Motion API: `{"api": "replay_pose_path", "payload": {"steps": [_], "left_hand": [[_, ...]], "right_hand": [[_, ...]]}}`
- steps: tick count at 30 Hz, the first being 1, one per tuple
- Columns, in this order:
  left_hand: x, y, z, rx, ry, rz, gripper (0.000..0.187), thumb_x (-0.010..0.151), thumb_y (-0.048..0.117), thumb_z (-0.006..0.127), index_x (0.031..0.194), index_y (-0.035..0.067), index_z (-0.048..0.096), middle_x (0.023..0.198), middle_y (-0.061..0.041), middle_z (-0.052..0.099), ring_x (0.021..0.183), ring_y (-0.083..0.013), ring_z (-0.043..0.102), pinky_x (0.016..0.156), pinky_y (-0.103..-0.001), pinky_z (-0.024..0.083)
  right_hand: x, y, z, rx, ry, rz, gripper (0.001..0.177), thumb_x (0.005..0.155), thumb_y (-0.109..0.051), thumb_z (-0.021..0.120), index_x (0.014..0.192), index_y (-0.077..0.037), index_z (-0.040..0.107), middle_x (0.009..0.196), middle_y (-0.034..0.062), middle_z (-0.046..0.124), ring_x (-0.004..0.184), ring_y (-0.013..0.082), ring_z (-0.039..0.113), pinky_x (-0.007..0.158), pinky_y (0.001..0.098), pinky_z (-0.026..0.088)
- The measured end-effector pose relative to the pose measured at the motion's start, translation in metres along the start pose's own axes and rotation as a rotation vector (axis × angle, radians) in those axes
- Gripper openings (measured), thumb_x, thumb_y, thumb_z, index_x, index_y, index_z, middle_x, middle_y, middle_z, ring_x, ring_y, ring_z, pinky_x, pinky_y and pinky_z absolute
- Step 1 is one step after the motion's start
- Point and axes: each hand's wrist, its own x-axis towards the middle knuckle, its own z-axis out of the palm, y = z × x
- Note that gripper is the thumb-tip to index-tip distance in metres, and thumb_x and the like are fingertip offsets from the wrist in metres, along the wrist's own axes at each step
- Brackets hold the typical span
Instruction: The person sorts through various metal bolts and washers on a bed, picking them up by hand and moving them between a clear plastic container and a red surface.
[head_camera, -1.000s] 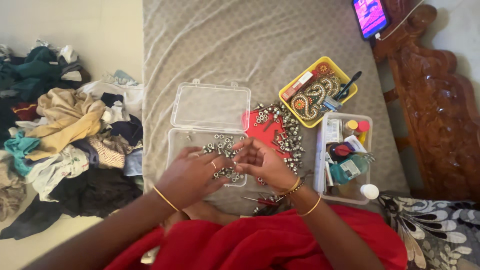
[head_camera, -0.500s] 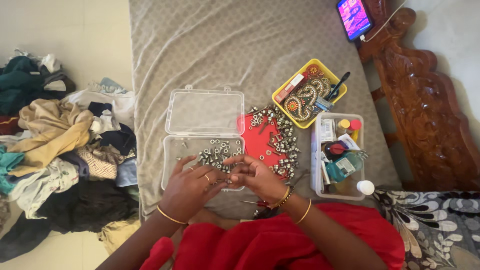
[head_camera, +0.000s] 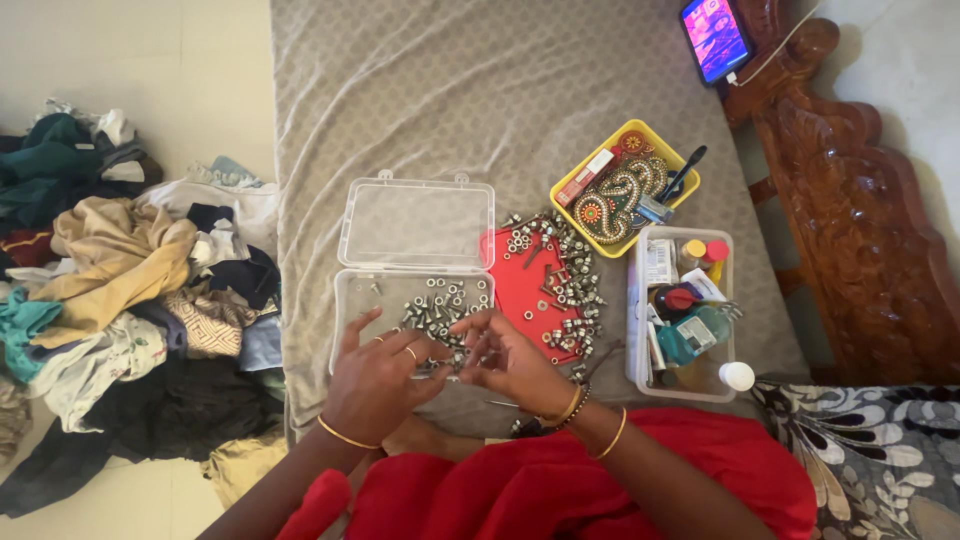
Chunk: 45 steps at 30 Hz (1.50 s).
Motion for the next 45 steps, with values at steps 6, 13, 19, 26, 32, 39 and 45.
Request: {"api": "replay_pose_path", "payload": {"steps": [6,13,19,26,32,39,45], "left_hand": [[0.003,0.003,-0.002,-0.020,0.002,-0.055,0.015,0.078,0.032,0.079,0.085,0.021,0.074,0.083,0.003,0.073,0.082,-0.0175,0.071,0.108,-0.051,0.035],[0.008,0.006,-0.009,-0.001,0.027,-0.190,0.012,0.079,0.032,0.078,0.084,0.022,0.074,0.084,0.005,0.073,0.081,-0.0172,0.071,0.110,-0.048,0.033],[0.009,0.009,-0.006,-0.038,-0.007,-0.163,0.014,0.078,0.032,0.079,0.085,0.022,0.073,0.079,0.007,0.072,0.080,-0.0158,0.071,0.109,-0.049,0.033],[0.008,0.005,-0.005,-0.019,0.023,-0.242,0.015,0.077,0.031,0.079,0.082,0.019,0.071,0.078,0.008,0.071,0.077,-0.0149,0.071,0.112,-0.050,0.032],[0.009,0.003,-0.004,-0.014,0.023,-0.167,0.015,0.078,0.031,0.079,0.083,0.020,0.071,0.082,0.007,0.071,0.079,-0.0162,0.071,0.112,-0.052,0.030],[0.009,0.003,-0.006,-0.005,0.032,-0.222,0.014,0.079,0.031,0.079,0.082,0.020,0.070,0.082,0.008,0.071,0.080,-0.0155,0.071,0.113,-0.050,0.029],[0.009,0.003,-0.006,-0.022,0.047,-0.207,0.015,0.079,0.031,0.079,0.083,0.020,0.070,0.081,0.009,0.071,0.079,-0.0149,0.071,0.113,-0.049,0.027]], "right_hand": [[-0.005,-0.033,0.014,-0.570,0.115,-0.224,0.046,0.088,-0.023,0.080,0.129,-0.009,0.066,0.115,0.0074,0.053,0.105,0.0194,0.056,0.090,0.0361,0.052],[-0.020,-0.035,0.015,-1.015,0.163,-0.147,0.030,0.095,-0.043,0.072,0.102,-0.014,0.066,0.131,0.0022,0.065,0.113,0.0263,0.060,0.098,0.0402,0.049],[-0.017,-0.047,0.016,-1.071,0.208,-0.516,0.052,0.094,-0.040,0.067,0.130,-0.002,0.069,0.143,0.0163,0.055,0.121,0.0366,0.053,0.101,0.0488,0.043],[-0.022,-0.039,0.010,-1.116,0.167,-0.472,0.029,0.099,-0.044,0.066,0.105,-0.017,0.056,0.146,0.0033,0.058,0.127,0.0320,0.056,0.109,0.0454,0.045],[-0.016,-0.043,0.015,-1.047,0.186,-0.402,0.055,0.094,-0.041,0.067,0.138,-0.009,0.065,0.145,0.0116,0.054,0.125,0.0371,0.053,0.105,0.0493,0.042],[-0.018,-0.035,0.011,-1.101,0.169,-0.403,0.043,0.091,-0.038,0.074,0.127,-0.020,0.063,0.145,0.0057,0.058,0.129,0.0336,0.055,0.110,0.0470,0.044],[-0.013,-0.050,0.009,-1.072,0.186,-0.401,0.059,0.092,-0.040,0.070,0.145,-0.015,0.058,0.141,0.0106,0.057,0.123,0.0360,0.054,0.106,0.0482,0.044]]}}
